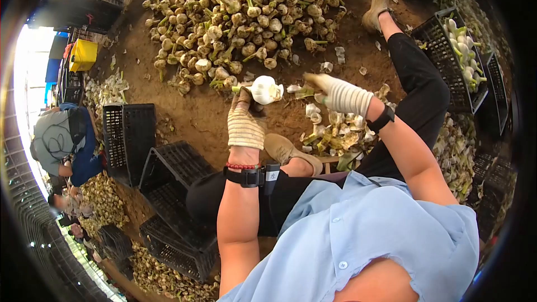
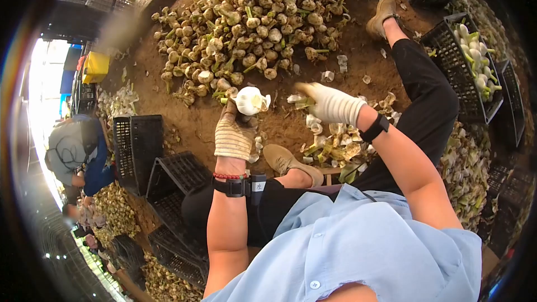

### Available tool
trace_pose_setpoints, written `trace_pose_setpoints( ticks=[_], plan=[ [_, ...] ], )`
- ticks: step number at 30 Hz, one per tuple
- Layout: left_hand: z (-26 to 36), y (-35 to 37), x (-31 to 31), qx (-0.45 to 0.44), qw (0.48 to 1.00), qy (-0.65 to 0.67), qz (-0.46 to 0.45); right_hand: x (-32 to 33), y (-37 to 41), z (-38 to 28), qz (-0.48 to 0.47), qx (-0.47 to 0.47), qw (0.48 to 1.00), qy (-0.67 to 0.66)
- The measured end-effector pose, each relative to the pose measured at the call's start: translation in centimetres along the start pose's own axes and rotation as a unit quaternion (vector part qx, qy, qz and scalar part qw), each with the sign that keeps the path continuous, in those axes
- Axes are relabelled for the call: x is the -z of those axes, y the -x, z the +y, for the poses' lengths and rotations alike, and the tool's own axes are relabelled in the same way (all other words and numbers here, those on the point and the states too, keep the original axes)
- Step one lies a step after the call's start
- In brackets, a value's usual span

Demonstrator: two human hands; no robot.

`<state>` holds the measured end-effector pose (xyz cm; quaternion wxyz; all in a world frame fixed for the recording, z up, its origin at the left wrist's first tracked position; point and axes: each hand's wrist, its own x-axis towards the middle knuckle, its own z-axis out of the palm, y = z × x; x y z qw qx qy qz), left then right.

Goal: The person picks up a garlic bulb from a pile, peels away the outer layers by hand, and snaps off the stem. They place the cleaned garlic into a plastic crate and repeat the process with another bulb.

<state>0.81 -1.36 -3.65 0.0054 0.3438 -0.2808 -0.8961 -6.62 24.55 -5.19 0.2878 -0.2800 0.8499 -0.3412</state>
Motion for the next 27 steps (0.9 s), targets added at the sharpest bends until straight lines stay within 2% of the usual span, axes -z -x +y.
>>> trace_pose_setpoints(
  ticks=[1,3,5,7,9,11,12,13,14,15,16,17,18,19,21,23,25,26,27],
  plan=[
    [-0.2,0.1,-0.3,0.004,1.0,-0.002,0.002,0.8,-0.7,-2.3,0.056,0.113,0.989,-0.079],
    [-0.5,1.0,-1.6,-0.034,0.998,-0.041,-0.03,0.8,-2.2,-6.0,0.105,0.16,0.968,-0.165],
    [-0.4,1.0,-2.1,-0.067,0.994,-0.083,-0.019,0.4,-4.0,-6.2,-0.018,0.051,0.987,-0.15],
    [0.3,0.2,-1.7,-0.099,0.987,-0.103,0.077,-0.2,-3.8,-6.3,-0.001,0.06,0.989,-0.136],
    [0.4,-1.1,-0.1,-0.093,0.99,-0.023,0.101,2.0,-1.1,-8.3,-0.11,0.046,0.91,-0.396],
    [1.5,-1.4,1.6,-0.021,0.992,-0.029,0.121,2.7,0.7,-7.6,-0.082,0.064,0.892,-0.439],
    [1.9,-1.9,2.5,-0.021,0.992,-0.029,0.122,2.7,0.8,-6.6,-0.107,0.013,0.881,-0.46],
    [2.0,-2.3,3.5,0.0,0.997,-0.006,0.078,2.4,0.4,-5.0,-0.106,0.01,0.881,-0.461],
    [1.9,-2.6,4.0,0.023,0.999,0.016,0.032,1.7,-0.5,-2.9,-0.16,-0.064,0.943,-0.283],
    [1.8,-2.6,3.6,0.027,0.999,0.015,0.031,0.7,-1.5,-1.2,-0.208,-0.136,0.964,-0.093],
    [1.9,-2.4,2.4,0.018,0.996,0.057,0.06,-0.8,-2.5,0.2,-0.206,-0.138,0.964,-0.092],
    [2.2,-1.8,1.1,0.009,0.991,0.099,0.094,-2.5,-3.5,1.5,-0.143,-0.128,0.981,0.034],
    [2.7,-0.7,-0.6,-0.006,0.995,0.076,0.061,-3.4,-4.1,2.3,-0.08,-0.115,0.977,0.16],
    [3.0,-0.1,-1.6,-0.006,0.995,0.077,0.062,-1.8,-5.9,0.1,-0.121,-0.174,0.977,-0.002],
    [3.4,0.6,-2.7,-0.019,0.992,0.104,-0.073,-2.4,-9.5,0.5,-0.032,-0.061,0.997,-0.019],
    [3.5,0.3,-2.5,-0.003,0.991,0.119,-0.067,-3.8,-15.0,1.7,0.0,-0.077,0.996,0.049],
    [3.2,-0.2,-1.5,0.011,0.992,0.12,0.021,-5.0,-19.6,2.3,-0.012,-0.122,0.986,0.114],
    [3.4,-0.3,-1.2,0.041,0.993,0.108,-0.019,-5.7,-21.8,3.1,-0.051,-0.162,0.979,0.115],
    [3.3,-0.6,-0.6,0.061,0.996,0.066,0.016,-6.8,-23.2,3.6,-0.045,-0.191,0.973,0.119]
  ],
)
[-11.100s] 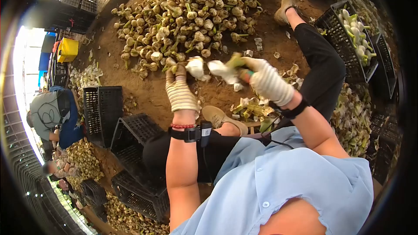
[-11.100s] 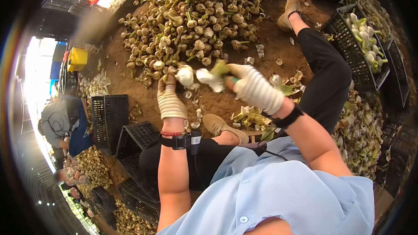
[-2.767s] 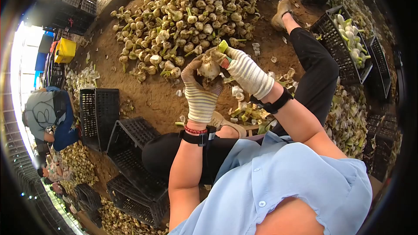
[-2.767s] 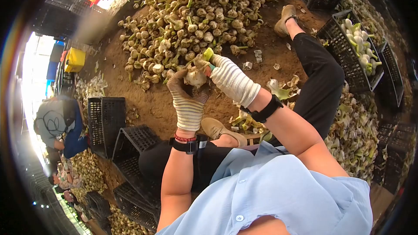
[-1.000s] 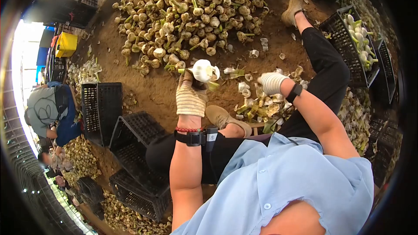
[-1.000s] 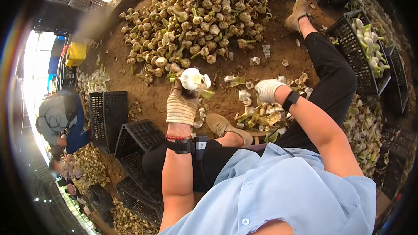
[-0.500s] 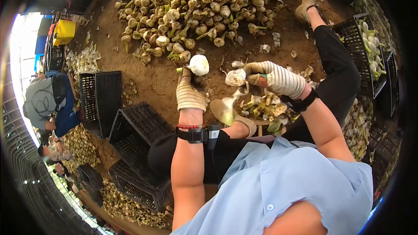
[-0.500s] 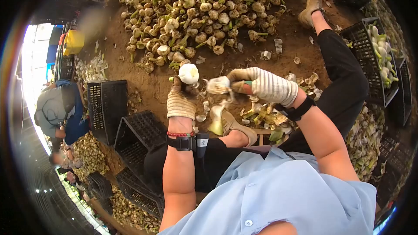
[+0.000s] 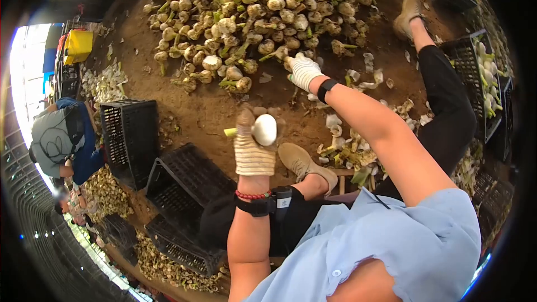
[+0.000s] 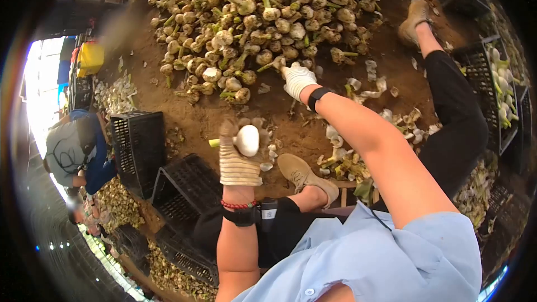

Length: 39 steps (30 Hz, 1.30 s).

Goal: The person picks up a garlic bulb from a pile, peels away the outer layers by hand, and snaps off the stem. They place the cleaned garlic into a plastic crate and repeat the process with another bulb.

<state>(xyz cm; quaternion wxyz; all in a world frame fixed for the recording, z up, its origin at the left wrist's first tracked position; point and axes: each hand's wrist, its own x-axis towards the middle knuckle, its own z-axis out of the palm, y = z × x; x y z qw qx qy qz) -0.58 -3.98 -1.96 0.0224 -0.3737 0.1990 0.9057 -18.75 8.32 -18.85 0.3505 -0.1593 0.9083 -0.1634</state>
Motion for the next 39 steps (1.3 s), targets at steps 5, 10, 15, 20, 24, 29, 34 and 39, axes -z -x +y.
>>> trace_pose_setpoints(
  ticks=[5,10,15,20,24,29,34,39],
  plan=[
    [-1.2,-2.6,2.0,-0.083,0.963,-0.194,0.169,-2.2,-4.8,0.2,0.002,-0.225,0.901,-0.37],
    [-2.5,-2.9,2.8,-0.057,0.967,-0.2,0.149,0.8,5.7,0.0,0.059,0.146,0.894,-0.419],
    [-3.5,0.1,-1.8,0.007,0.982,-0.191,0.008,4.1,18.6,-2.0,0.146,0.252,0.855,-0.429],
    [-4.9,2.0,-2.1,-0.185,0.917,-0.336,-0.111,7.5,24.9,-0.1,0.05,0.2,0.786,-0.583],
    [-6.4,3.9,-2.7,-0.425,0.715,-0.54,-0.13,7.8,26.4,0.2,0.068,0.272,0.703,-0.653],
    [-7.2,6.9,-4.4,-0.564,0.52,-0.637,-0.08,7.2,27.3,-1.0,0.1,0.331,0.737,-0.581],
    [-7.6,8.1,-4.6,-0.547,0.481,-0.683,-0.045,7.4,28.1,-2.1,0.139,0.266,0.789,-0.536],
    [-7.8,8.4,-4.8,-0.555,0.475,-0.682,-0.038,6.9,27.7,-1.9,0.199,0.24,0.837,-0.45]
  ],
)
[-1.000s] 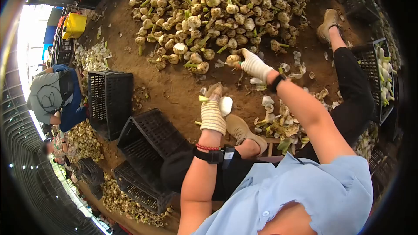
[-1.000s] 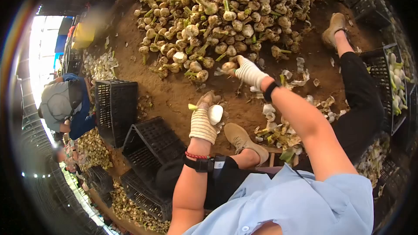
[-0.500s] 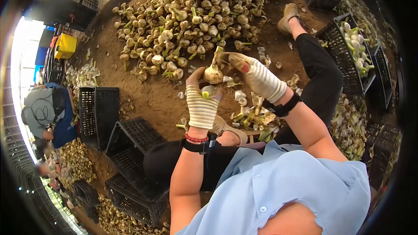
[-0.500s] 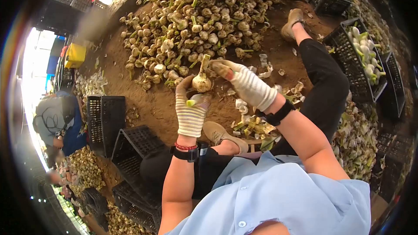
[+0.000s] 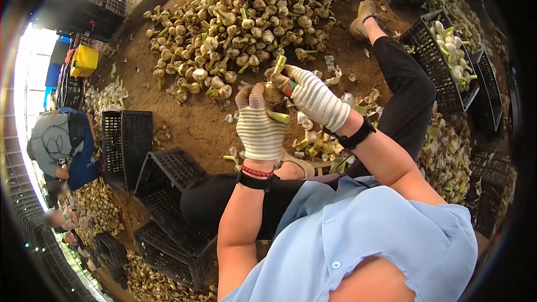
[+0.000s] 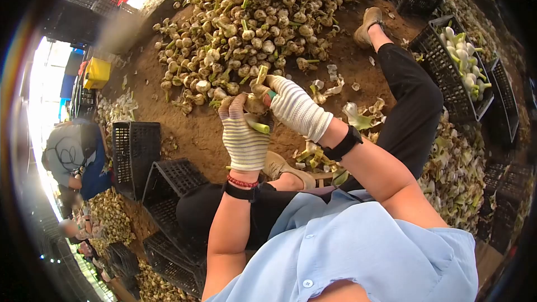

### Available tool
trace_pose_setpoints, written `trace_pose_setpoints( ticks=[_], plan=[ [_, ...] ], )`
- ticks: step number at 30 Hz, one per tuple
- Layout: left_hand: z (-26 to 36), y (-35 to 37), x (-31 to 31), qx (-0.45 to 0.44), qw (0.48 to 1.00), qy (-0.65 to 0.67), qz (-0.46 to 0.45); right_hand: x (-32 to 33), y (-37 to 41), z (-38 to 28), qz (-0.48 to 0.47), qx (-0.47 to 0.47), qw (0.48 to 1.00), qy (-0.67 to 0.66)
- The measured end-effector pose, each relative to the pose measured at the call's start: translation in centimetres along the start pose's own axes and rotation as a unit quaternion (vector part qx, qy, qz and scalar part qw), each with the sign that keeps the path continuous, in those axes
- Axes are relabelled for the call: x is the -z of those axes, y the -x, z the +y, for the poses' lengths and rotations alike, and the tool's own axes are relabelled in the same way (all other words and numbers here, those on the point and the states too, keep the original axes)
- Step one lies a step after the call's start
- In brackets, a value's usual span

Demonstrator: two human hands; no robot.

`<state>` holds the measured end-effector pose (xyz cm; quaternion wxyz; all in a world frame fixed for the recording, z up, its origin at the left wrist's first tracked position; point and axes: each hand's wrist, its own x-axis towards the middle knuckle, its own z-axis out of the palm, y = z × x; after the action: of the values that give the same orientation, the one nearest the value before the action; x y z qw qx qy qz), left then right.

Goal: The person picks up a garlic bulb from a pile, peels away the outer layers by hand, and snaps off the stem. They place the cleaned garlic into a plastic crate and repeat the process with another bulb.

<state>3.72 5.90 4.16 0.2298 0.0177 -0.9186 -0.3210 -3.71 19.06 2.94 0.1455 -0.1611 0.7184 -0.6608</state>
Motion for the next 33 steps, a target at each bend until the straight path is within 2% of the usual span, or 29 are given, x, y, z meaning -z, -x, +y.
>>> trace_pose_setpoints(
  ticks=[3,4,5,7,10,11,12,13,14,15,16,17,18,19,21,23,24,25,27,28,30,31,33],
  plan=[
    [-0.6,0.0,0.2,0.013,1.0,0.015,-0.021,0.6,-0.1,0.5,-0.003,0.047,0.997,0.055],
    [-0.8,0.0,0.2,0.014,1.0,0.014,-0.021,1.5,-0.3,0.4,-0.065,-0.014,0.995,0.076],
    [-1.0,0.0,0.1,0.014,0.999,0.026,-0.019,1.3,-0.3,0.5,-0.067,-0.014,0.995,0.075],
    [-1.6,-0.2,0.0,0.017,0.999,0.032,-0.012,0.7,-0.5,0.6,-0.034,-0.008,0.998,-0.052],
    [-1.9,-0.2,0.0,-0.005,1.0,0.017,0.009,-0.2,-1.1,0.4,-0.036,0.003,0.998,-0.047],
    [-1.6,-0.3,0.5,0.014,1.0,0.015,-0.01,-0.6,-1.2,-0.1,-0.034,0.016,0.998,-0.044],
    [-2.0,-0.1,0.4,-0.019,1.0,0.022,-0.001,-0.8,-1.3,-0.3,-0.024,-0.008,1.0,-0.005],
    [-2.8,-0.1,0.4,-0.052,0.998,0.02,0.012,-1.2,-1.5,0.6,-0.018,0.017,0.999,-0.045],
    [-3.1,0.1,0.4,-0.025,1.0,-0.01,-0.017,-0.9,-1.2,0.2,-0.057,-0.021,0.994,-0.094],
    [-3.4,0.4,0.3,0.008,0.998,-0.048,-0.035,-1.1,-1.6,-1.1,-0.072,-0.061,0.993,-0.077],
    [-3.6,0.9,0.4,-0.002,0.998,-0.051,-0.039,-1.2,-1.4,-0.4,-0.079,-0.077,0.984,-0.137],
    [-3.9,1.2,0.3,-0.007,0.998,-0.057,-0.04,-1.3,-1.7,-1.1,-0.096,-0.026,0.989,-0.107],
    [-4.7,0.4,-0.2,0.069,0.995,-0.009,-0.075,-1.6,-2.2,-1.9,-0.126,-0.053,0.983,-0.119],
    [-5.8,-0.3,-0.7,0.104,0.985,0.106,-0.089,-1.6,-2.7,-1.6,-0.141,-0.084,0.978,-0.131],
    [-6.0,0.1,-1.0,0.077,0.986,0.149,0.026,-1.6,-3.4,0.1,-0.137,-0.082,0.974,-0.159],
    [-4.1,-0.4,2.6,0.104,0.99,0.088,-0.02,-1.4,-3.3,1.5,-0.126,-0.041,0.975,-0.181],
    [-4.6,-0.3,2.6,0.076,0.995,0.063,-0.017,-0.7,-4.2,5.2,-0.096,-0.015,0.979,-0.18],
    [-5.6,0.0,1.6,0.058,0.998,0.011,-0.008,-1.3,-4.6,5.3,-0.107,-0.015,0.978,-0.181],
    [-6.3,0.2,2.3,0.084,0.996,-0.034,-0.024,-2.7,-5.0,4.2,-0.156,-0.123,0.958,-0.205],
    [-6.9,0.3,2.2,0.089,0.995,-0.04,-0.02,-3.4,-4.7,3.5,-0.146,-0.146,0.959,-0.197],
    [-7.7,0.5,2.4,0.164,0.986,0.037,-0.007,-5.3,-4.3,1.7,-0.179,-0.127,0.951,-0.217],
    [-7.8,0.6,2.9,0.168,0.985,0.033,-0.007,-6.1,-4.1,0.7,-0.202,-0.109,0.945,-0.233],
    [-6.8,0.1,5.2,0.212,0.971,0.111,-0.019,-7.4,-3.8,-0.9,-0.192,-0.14,0.943,-0.234]
  ],
)
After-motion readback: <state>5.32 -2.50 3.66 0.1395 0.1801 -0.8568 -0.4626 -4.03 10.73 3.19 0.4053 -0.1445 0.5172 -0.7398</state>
